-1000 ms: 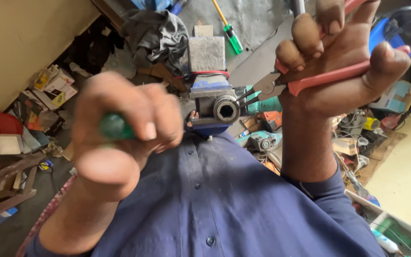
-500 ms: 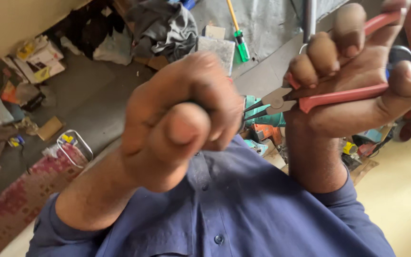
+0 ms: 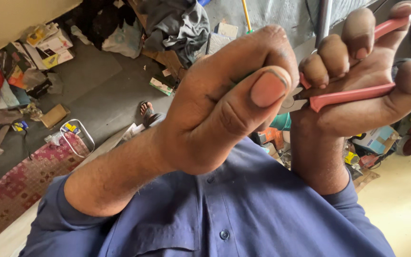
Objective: The person uses pliers and a screwdriver to adjust a cylindrical metal component clamped in a bench vise. They repeatedly reposition the pliers and turn the screwdriver to manipulate internal parts of the device.
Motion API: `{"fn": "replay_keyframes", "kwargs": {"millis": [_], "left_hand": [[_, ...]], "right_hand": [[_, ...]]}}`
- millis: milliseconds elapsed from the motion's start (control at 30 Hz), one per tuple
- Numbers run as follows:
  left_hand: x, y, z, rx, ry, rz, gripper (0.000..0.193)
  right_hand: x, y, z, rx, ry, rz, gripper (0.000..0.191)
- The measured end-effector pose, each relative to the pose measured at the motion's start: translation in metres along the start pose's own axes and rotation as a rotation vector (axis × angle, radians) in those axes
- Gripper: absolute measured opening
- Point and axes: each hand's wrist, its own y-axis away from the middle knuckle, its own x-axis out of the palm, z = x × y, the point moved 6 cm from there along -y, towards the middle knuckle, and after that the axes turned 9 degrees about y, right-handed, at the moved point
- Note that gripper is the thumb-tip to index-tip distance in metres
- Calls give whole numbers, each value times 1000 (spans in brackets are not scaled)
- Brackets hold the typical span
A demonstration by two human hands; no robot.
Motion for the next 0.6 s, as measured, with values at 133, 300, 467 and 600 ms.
{"fn": "replay_keyframes", "kwargs": {"millis": [133, 300, 467, 600], "left_hand": [[1, -1, 2, 15, 13, -16, 42], [2, 2, 3, 38, 26, -55, 40], [3, 8, 0, 96, -112, -53, 40], [7, 15, -11, 282, -232, -132, 39]], "right_hand": [[1, 0, 0, 6, 1, -6, 59], [0, 0, 0, 20, 5, -19, 60], [-1, 1, 1, 33, 0, -24, 60], [-1, 1, -2, 45, -1, -27, 61]]}}
